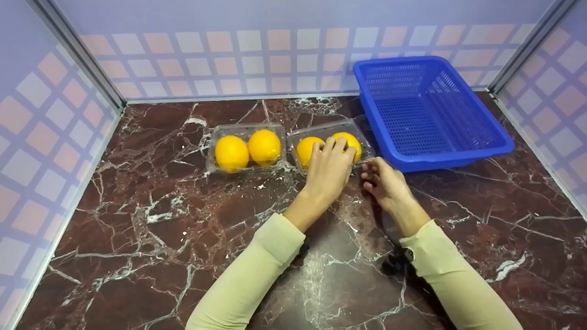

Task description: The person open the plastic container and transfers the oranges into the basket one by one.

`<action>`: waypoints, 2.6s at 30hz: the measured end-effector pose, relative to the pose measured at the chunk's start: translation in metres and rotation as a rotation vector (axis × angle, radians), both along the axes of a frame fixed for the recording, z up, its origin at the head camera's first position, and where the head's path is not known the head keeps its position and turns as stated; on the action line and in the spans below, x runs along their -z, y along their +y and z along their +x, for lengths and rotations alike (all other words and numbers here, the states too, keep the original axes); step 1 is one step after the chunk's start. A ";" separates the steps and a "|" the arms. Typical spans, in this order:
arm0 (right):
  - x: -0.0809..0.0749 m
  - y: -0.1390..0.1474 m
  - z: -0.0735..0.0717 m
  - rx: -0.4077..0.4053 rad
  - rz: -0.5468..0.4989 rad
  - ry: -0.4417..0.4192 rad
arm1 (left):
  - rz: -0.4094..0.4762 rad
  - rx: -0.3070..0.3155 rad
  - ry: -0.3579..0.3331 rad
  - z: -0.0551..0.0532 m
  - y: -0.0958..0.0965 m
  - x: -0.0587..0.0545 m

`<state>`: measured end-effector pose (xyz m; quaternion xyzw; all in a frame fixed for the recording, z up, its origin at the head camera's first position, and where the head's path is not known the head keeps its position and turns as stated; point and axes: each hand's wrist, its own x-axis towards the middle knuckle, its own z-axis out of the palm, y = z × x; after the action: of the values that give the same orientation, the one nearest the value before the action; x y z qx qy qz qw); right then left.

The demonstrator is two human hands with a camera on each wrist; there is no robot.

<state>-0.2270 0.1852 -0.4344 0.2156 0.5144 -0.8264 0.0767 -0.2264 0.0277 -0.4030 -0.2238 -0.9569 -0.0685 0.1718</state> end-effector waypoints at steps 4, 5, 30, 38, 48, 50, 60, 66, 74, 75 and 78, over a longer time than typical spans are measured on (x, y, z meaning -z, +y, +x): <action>-0.001 -0.001 0.001 -0.010 -0.007 -0.004 | 0.048 0.023 -0.027 0.000 -0.006 0.000; -0.001 -0.002 0.001 -0.012 -0.010 -0.005 | 0.057 0.029 -0.031 0.000 -0.007 0.001; -0.004 -0.011 0.007 -0.147 0.024 -0.069 | 0.325 0.029 -0.318 0.031 -0.082 -0.006; -0.012 -0.004 0.015 -0.134 0.074 -0.056 | 0.425 0.025 -0.517 0.034 -0.099 0.005; -0.022 -0.014 0.026 -0.211 0.331 0.158 | 0.796 0.053 -0.853 0.024 -0.117 0.020; -0.022 -0.016 0.026 -0.255 0.434 0.264 | 0.922 0.034 -0.918 0.025 -0.116 0.024; -0.024 -0.021 0.019 -0.439 1.296 0.944 | 1.462 -0.106 -1.041 0.032 -0.102 0.042; -0.023 -0.024 0.017 -0.493 1.513 1.046 | 1.608 -0.157 -1.055 0.032 -0.095 0.045; -0.028 -0.033 0.013 -0.526 1.545 1.064 | 1.662 -0.197 -1.033 0.032 -0.089 0.042; -0.028 -0.033 0.012 -0.533 1.540 1.057 | 1.668 -0.200 -1.027 0.032 -0.088 0.042; -0.030 -0.034 0.010 -0.559 1.525 1.033 | 1.683 -0.202 -1.012 0.031 -0.086 0.042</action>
<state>-0.2165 0.1507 -0.4044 -0.3136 0.9164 -0.2146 -0.1258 -0.1949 -0.0585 -0.4455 0.1097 -0.5712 -0.7995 -0.1497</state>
